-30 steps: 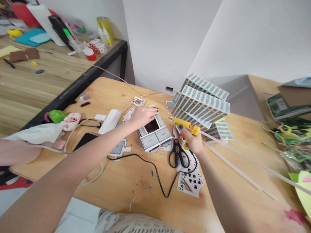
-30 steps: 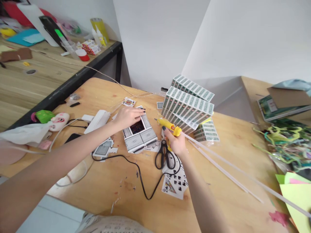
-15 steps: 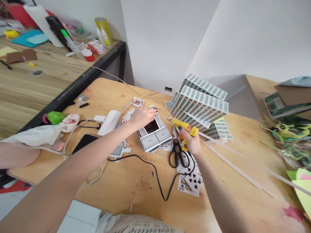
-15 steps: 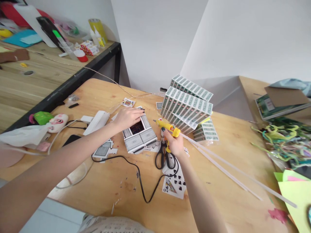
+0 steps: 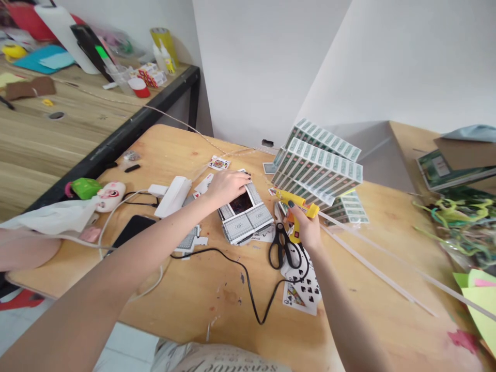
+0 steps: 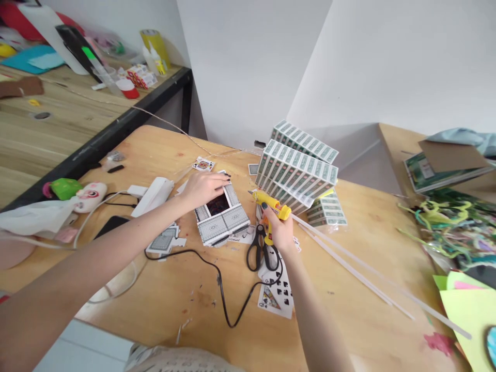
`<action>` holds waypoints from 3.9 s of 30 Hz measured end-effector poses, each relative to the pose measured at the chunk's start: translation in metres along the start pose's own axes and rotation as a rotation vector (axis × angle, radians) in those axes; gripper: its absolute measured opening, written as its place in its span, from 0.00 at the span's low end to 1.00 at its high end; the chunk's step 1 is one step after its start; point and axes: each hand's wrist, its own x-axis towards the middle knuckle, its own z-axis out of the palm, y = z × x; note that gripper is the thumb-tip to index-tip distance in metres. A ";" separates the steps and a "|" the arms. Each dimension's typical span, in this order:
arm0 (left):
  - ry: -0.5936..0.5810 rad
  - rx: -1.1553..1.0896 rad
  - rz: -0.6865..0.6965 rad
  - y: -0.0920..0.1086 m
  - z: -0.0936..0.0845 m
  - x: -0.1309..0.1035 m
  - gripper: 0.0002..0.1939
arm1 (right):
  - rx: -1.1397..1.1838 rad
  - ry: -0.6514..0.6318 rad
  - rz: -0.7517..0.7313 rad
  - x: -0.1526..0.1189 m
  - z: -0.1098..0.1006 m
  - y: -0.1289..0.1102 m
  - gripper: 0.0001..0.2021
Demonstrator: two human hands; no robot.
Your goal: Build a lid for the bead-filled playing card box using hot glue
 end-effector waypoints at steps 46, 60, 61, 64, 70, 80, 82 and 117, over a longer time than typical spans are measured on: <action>-0.099 0.182 -0.451 0.025 -0.004 0.001 0.17 | 0.243 0.149 -0.039 -0.062 0.007 0.011 0.18; -0.052 0.068 -0.489 0.026 -0.010 0.000 0.14 | 0.371 0.146 -0.001 -0.061 0.018 0.011 0.17; -0.040 0.057 -0.491 0.025 -0.011 -0.001 0.14 | 0.365 0.140 -0.003 -0.061 0.019 0.012 0.17; -0.010 0.009 -0.470 0.020 -0.013 -0.006 0.14 | 0.352 0.148 -0.002 -0.062 0.016 0.015 0.16; -0.011 -0.246 -0.312 -0.010 -0.017 -0.025 0.23 | 0.392 0.120 0.012 -0.063 0.012 0.018 0.17; 0.167 -0.358 -0.446 0.004 -0.005 -0.043 0.25 | 0.362 0.110 0.014 -0.058 0.025 0.009 0.22; 0.211 -0.320 -0.491 0.017 -0.002 -0.052 0.25 | 0.358 0.129 -0.009 -0.053 0.020 0.008 0.21; 0.219 -0.123 -0.120 0.002 -0.015 -0.062 0.12 | 0.185 0.151 -0.027 -0.042 0.015 0.011 0.22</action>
